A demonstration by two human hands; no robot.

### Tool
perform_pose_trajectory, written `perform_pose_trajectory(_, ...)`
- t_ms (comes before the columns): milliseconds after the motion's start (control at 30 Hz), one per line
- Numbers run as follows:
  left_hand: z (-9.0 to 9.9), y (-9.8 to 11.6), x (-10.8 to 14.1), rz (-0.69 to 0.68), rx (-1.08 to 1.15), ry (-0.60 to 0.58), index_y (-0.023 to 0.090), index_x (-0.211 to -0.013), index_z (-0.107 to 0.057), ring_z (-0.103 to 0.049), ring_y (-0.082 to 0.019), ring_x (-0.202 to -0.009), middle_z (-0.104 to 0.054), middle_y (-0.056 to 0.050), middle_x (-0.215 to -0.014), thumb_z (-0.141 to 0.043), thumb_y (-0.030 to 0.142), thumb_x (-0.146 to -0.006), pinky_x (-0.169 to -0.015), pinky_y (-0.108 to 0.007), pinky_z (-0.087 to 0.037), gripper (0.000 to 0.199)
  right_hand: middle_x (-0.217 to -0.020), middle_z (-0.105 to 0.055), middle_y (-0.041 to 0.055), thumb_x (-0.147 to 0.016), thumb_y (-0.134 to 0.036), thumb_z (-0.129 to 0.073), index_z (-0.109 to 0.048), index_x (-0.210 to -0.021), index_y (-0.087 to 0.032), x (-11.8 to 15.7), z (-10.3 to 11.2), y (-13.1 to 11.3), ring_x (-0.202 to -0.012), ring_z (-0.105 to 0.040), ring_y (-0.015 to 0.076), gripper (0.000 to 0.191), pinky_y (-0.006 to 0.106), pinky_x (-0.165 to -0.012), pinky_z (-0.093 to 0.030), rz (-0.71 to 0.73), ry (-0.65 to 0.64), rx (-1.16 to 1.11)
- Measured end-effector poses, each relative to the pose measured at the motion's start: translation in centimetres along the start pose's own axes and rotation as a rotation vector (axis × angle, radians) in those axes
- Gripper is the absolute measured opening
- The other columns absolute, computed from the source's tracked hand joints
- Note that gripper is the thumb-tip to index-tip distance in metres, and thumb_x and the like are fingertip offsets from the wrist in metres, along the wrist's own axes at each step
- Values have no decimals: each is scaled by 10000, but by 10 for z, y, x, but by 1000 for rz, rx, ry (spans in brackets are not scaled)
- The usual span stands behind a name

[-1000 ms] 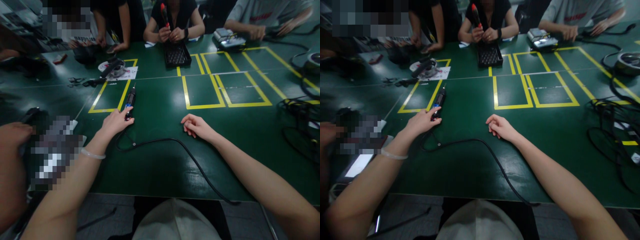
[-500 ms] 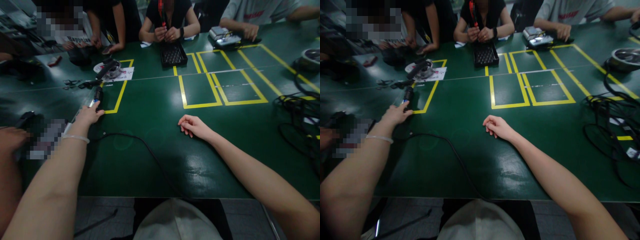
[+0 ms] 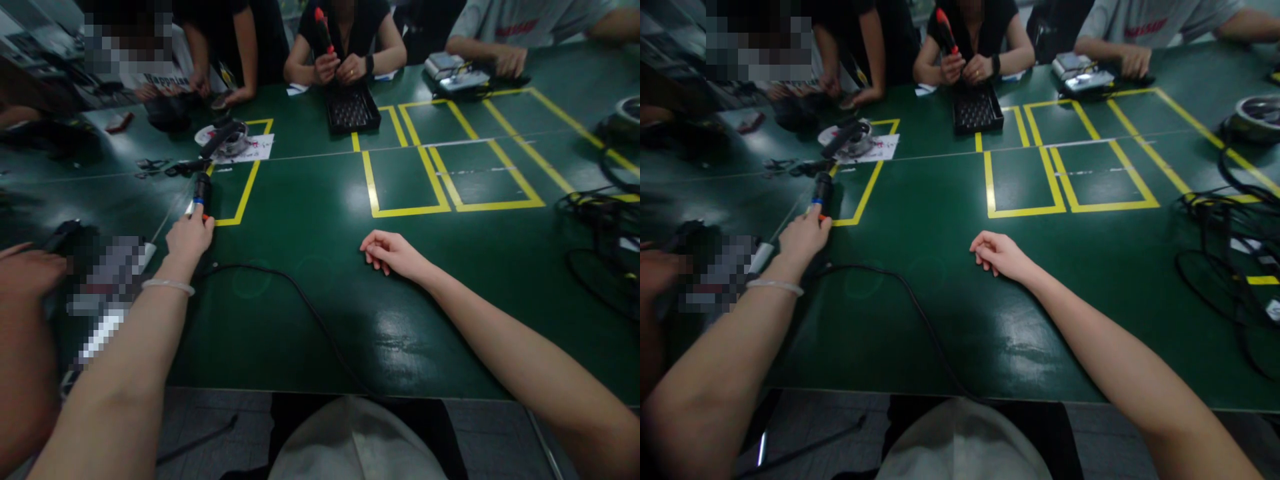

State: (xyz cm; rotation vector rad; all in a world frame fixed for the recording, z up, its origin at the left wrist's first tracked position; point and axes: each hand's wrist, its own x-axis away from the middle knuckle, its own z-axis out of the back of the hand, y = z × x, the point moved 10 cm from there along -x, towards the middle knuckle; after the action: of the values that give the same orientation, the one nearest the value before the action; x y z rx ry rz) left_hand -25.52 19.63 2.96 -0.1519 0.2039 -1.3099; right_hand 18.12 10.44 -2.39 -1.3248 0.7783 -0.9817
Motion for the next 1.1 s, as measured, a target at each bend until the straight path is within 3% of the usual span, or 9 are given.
perform_pose_trajectory(167,5,9,11,-6,16,10,95,-1487,-326,-582,-235,-954,-602,-131,-1168,-222,436,-1048,-824,-366,-460,566,-686,-585,-8,-888,-240,-555,-576,-925,-158,-1,-2,0,-506,-527,84,93,152,-334,-396,3,-9,2)
perform_pose_trajectory(300,8,35,32,-66,22,33,93,-1512,-292,-610,-277,-971,-614,-169,-1181,-233,435,-1039,-807,-369,-473,587,-689,-588,-6,-885,-242,-563,-575,-926,-159,-1,-2,0,-509,-524,85,93,153,-337,-394,-2,-9,-2)
perform_pose_trajectory(433,19,74,67,-129,32,43,96,-1495,-352,-640,-336,-962,-624,-208,-1159,-259,445,-1016,-791,-408,-494,600,-698,-587,-1,-888,-260,-556,-572,-926,-162,0,-2,-1,-524,-531,94,106,166,-353,-395,-11,-8,10)
perform_pose_trajectory(533,35,115,98,-233,57,60,100,-1491,-360,-647,-345,-961,-621,-214,-1148,-238,431,-1016,-763,-415,-512,591,-680,-572,-2,-908,-282,-528,-581,-916,-164,1,3,-6,-521,-514,102,130,191,-383,-369,16,48,80)
perform_pose_trajectory(700,53,174,142,-338,62,27,115,-1555,-255,-655,-306,-956,-616,-201,-1157,-269,422,-1024,-740,-367,-529,614,-684,-581,-1,-922,-274,-541,-612,-838,-174,9,6,-37,-595,-503,119,148,248,-564,-386,217,181,364)
perform_pose_trajectory(867,66,223,174,-455,63,42,143,-1562,-272,-653,-271,-961,-608,-184,-1173,-320,402,-1025,-745,-323,-521,598,-907,-629,56,-929,-218,-535,-624,-975,-184,17,-20,-53,-743,-573,162,106,283,-663,-443,357,98,541)
perform_pose_trajectory(967,69,246,187,-502,95,22,150,-1560,-291,-655,-264,-952,-607,-180,-1173,-341,391,-1022,-731,-319,-519,592,-1086,-620,87,-925,-199,-543,-589,-1173,-200,19,-31,-51,-842,-606,185,253,315,-739,-487,376,36,568)
perform_pose_trajectory(1100,70,265,198,-546,135,6,159,-1564,-287,-658,-257,-967,-590,-188,-1237,-353,372,-1018,-719,-307,-516,590,-1108,-630,88,-935,-199,-536,-570,-1239,-211,18,-35,-48,-880,-616,199,305,336,-770,-499,368,-1,563)
